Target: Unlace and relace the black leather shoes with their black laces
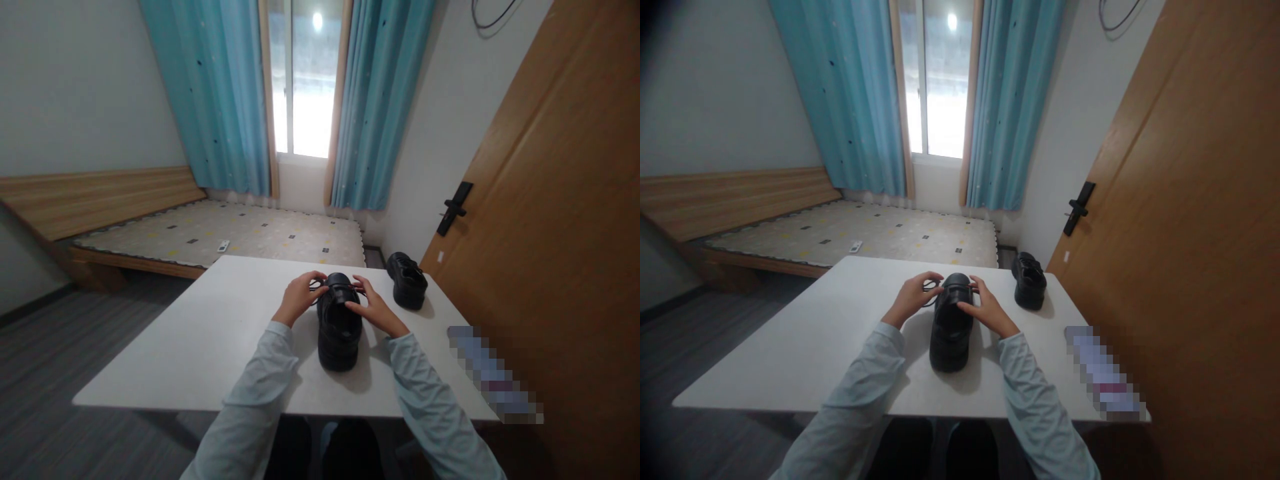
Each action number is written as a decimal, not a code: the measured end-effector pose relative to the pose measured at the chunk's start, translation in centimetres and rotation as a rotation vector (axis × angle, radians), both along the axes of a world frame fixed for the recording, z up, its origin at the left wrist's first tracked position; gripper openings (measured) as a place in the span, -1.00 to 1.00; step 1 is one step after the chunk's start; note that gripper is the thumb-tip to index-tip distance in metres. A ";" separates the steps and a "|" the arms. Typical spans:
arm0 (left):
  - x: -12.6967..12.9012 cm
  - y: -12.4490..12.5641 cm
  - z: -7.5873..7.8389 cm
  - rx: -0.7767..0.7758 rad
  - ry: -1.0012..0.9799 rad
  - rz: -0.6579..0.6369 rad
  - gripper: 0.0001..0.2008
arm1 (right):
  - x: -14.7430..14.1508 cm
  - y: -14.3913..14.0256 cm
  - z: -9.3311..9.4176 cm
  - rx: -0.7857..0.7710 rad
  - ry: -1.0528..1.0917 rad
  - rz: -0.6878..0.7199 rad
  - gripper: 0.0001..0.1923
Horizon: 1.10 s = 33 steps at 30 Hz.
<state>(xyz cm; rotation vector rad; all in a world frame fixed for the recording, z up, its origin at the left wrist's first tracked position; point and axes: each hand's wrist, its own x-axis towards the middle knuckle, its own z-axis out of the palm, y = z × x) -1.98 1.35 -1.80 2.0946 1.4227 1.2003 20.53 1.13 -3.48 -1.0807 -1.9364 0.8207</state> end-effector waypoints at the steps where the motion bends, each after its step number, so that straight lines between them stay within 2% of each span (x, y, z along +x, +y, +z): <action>1: 0.0 0.0 -0.2 -0.017 0.061 0.001 -0.81 | -0.1 0.0 0.1 0.002 0.000 -0.001 -0.21; 6: 0.1 0.0 -0.4 -0.060 0.194 0.029 -0.81 | -0.2 -0.2 0.2 0.005 0.003 -0.011 -0.23; 13: 0.2 0.0 -0.4 -0.078 0.199 0.035 -0.82 | -0.1 -0.2 0.2 0.000 0.006 -0.007 -0.22; 24: 0.0 -0.1 -0.3 -0.036 0.270 0.121 -0.81 | -0.2 -0.2 0.4 0.006 -0.012 -0.013 -0.22; 33: -0.5 -0.2 -0.2 -0.077 0.347 0.234 -0.79 | -0.1 -0.3 0.5 0.019 -0.020 -0.019 -0.25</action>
